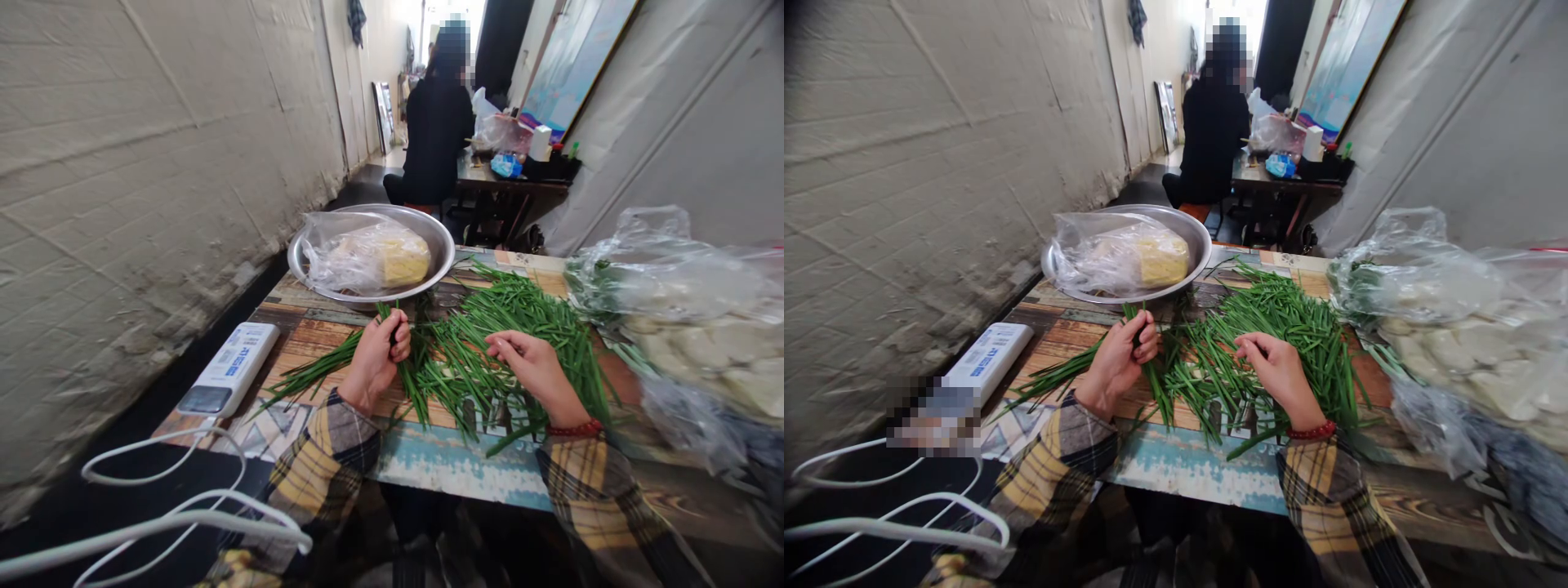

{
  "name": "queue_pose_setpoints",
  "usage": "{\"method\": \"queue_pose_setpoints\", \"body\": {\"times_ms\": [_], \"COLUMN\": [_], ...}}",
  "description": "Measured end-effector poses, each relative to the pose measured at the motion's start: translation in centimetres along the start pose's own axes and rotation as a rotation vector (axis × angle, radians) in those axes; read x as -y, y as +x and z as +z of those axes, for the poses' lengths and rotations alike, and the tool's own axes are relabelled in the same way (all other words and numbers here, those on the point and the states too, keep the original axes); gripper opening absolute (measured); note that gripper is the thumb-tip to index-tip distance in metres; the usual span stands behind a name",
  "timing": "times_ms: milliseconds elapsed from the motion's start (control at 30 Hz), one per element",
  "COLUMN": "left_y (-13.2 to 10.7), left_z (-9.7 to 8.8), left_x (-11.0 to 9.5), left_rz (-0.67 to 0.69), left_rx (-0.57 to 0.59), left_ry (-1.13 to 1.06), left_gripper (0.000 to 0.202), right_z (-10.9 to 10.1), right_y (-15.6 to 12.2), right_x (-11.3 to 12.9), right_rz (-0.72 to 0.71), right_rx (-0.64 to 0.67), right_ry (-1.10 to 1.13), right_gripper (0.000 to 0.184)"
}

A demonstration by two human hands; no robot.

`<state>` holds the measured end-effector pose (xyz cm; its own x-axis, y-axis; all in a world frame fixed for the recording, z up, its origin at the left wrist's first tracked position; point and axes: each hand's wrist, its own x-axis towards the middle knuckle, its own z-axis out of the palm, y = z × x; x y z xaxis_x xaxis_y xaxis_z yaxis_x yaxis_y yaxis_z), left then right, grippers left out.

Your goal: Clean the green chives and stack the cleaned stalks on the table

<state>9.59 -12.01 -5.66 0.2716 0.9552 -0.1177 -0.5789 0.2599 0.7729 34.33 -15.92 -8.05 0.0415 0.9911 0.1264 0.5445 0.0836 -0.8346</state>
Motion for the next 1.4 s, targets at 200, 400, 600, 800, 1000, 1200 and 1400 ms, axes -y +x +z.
{"method": "queue_pose_setpoints", "body": {"times_ms": [200,400,600,800,1000,1200,1400], "left_y": [-0.1,-0.1,-0.2,-0.1,-0.1,-0.1,0.0], "left_z": [0.0,0.1,0.2,0.1,0.2,0.1,-0.1], "left_x": [-0.1,-0.1,0.0,0.0,0.1,0.1,0.2], "left_rz": [-0.001,-0.006,-0.007,-0.009,-0.008,-0.010,-0.015], "left_rx": [-0.003,-0.010,-0.021,-0.012,-0.020,-0.020,-0.004], "left_ry": [-0.003,0.002,0.001,0.007,0.014,0.011,0.006], "left_gripper": [0.022,0.024,0.024,0.024,0.024,0.025,0.026], "right_z": [0.5,2.3,3.6,2.8,4.7,4.7,3.3], "right_y": [-0.3,-1.4,-1.5,-0.6,-1.1,-0.4,0.4], "right_x": [0.6,2.7,2.3,1.3,2.6,2.1,1.6], "right_rz": [-0.047,-0.225,-0.256,-0.130,-0.287,-0.213,0.009], "right_rx": [0.055,0.137,0.032,-0.006,0.033,0.040,0.042], "right_ry": [-0.038,-0.420,-0.573,-0.350,-0.538,-0.415,0.151], "right_gripper": [0.026,0.019,0.015,0.022,0.015,0.014,0.026]}}
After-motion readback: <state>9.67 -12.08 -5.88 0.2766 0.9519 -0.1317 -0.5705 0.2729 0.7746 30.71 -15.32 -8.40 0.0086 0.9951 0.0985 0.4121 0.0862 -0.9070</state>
